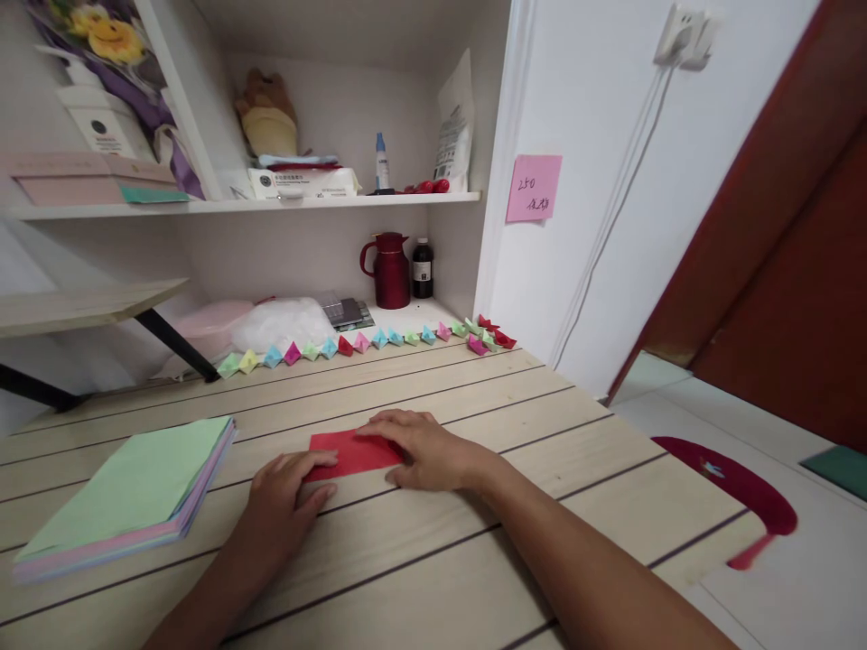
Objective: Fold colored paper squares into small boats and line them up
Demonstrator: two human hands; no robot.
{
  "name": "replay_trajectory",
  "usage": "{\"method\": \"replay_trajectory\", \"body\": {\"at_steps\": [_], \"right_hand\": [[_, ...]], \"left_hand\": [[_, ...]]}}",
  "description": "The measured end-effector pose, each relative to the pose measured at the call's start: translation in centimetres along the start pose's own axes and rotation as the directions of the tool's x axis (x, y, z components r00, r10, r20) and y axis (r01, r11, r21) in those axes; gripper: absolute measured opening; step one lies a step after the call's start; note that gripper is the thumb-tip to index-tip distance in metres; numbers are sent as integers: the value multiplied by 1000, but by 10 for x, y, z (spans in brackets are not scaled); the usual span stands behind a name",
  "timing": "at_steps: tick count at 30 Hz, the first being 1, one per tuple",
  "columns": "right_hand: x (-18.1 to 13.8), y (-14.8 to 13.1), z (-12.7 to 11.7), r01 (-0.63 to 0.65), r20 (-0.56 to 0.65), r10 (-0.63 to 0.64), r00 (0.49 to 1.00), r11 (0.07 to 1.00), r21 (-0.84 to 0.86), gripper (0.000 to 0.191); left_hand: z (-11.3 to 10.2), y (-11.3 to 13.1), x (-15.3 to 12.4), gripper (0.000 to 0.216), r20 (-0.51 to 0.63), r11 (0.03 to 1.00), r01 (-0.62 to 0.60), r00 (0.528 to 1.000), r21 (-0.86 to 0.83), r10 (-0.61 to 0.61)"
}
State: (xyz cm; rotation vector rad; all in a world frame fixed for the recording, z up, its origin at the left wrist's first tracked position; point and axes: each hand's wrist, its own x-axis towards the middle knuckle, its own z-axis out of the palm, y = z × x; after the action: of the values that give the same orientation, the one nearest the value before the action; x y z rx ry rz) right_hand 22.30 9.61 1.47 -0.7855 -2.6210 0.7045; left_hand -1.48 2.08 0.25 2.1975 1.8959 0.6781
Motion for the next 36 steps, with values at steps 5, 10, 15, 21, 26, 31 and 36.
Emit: {"method": "replay_trajectory", "body": {"at_steps": [5,10,15,21,26,31,36], "right_hand": [[6,4,5,4,-102,-4,995,1000,-9,60],[7,4,4,-33,-111,41,993,997,66,43],[6,3,2,-23,-59,26,998,998,62,74],[11,2,16,-58,-228,54,972,998,-10,65],[18,3,26,-93,-307,58,950,990,-103,49],[22,3,26,-161,-357,101,929,976,-144,55],[25,4,26,-122,-331,61,942,978,-167,68]], "left_hand": [[-7,3,-3,27,95,998,-54,994,-32,57],[1,-4,-5,37,94,986,-161,983,43,156],[7,-6,-3,42,81,981,-171,983,93,164],[4,-1,-3,42,107,984,-144,985,105,132],[4,-1,-4,46,83,986,-135,988,94,127],[4,-2,-4,51,84,987,-139,988,77,133],[5,-3,-4,52,36,987,-147,989,64,145]]}}
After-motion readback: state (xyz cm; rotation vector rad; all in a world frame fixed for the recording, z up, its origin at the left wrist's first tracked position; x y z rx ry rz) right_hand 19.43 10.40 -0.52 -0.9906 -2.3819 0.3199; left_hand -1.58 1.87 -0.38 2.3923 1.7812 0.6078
